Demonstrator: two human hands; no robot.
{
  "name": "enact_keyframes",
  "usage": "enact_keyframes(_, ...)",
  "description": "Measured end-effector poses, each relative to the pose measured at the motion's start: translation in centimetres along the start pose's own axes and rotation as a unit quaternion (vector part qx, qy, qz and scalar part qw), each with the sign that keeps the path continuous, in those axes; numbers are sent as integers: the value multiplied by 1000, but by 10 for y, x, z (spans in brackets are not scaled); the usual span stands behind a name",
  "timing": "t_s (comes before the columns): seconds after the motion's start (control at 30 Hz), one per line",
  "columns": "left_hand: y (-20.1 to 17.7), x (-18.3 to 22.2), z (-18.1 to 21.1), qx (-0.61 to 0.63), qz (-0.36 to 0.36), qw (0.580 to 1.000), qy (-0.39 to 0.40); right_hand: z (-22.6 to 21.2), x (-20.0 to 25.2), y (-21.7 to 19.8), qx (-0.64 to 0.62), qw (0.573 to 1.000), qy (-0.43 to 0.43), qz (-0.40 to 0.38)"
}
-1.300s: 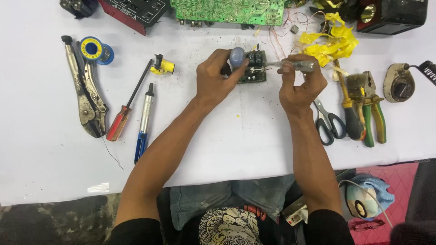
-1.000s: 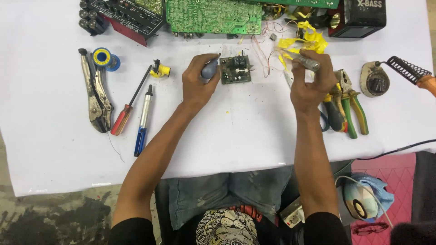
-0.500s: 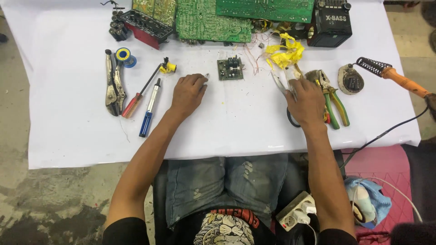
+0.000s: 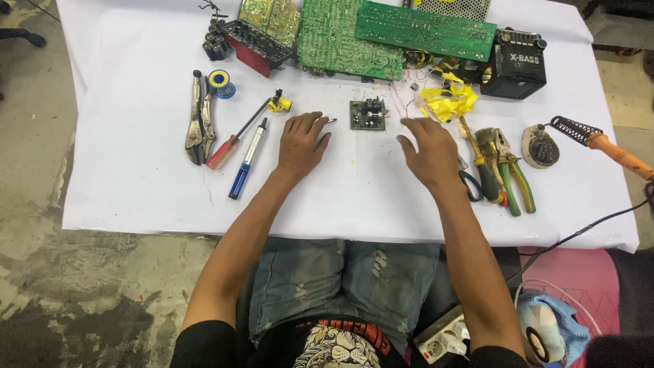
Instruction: Soldering or desoldering components on a printed circuit board using a soldering iron at a repair bench.
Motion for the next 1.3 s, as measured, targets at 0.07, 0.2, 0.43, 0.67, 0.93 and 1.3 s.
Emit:
enact_keyframes(0.07,-4,0,1,-8,10,1000,-7,-15,-26,21,-23,999,-14,-17)
enact_keyframes(0.2,-2,3,-2,-19,-13,998,-58,-29,-63,54,-22,972,51,-229)
enact_keyframes(0.43,11,9,-12,-44,-28,992,-112,-21,-70,54,31,953,44,-299)
enact_keyframes(0.67,-9,-7,5,-30,53,998,-33,-21,-81,39,-15,951,23,-308)
enact_keyframes(0.93,-1,-33,40,316,-8,947,-62,-31,-89,19,-295,844,230,-384)
enact_keyframes(1.3,31,-15,43,318,-57,941,-97,-17,-83,29,-81,885,248,-387)
Point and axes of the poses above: each hand's wrist, its own x-axis away from the middle knuckle, its own y-axis out of the palm, z = x × y, the point moved 2 cm from there along -x, towards the middle knuckle, and after that the axes turned 5 degrees about z, right-handed, at the moved point
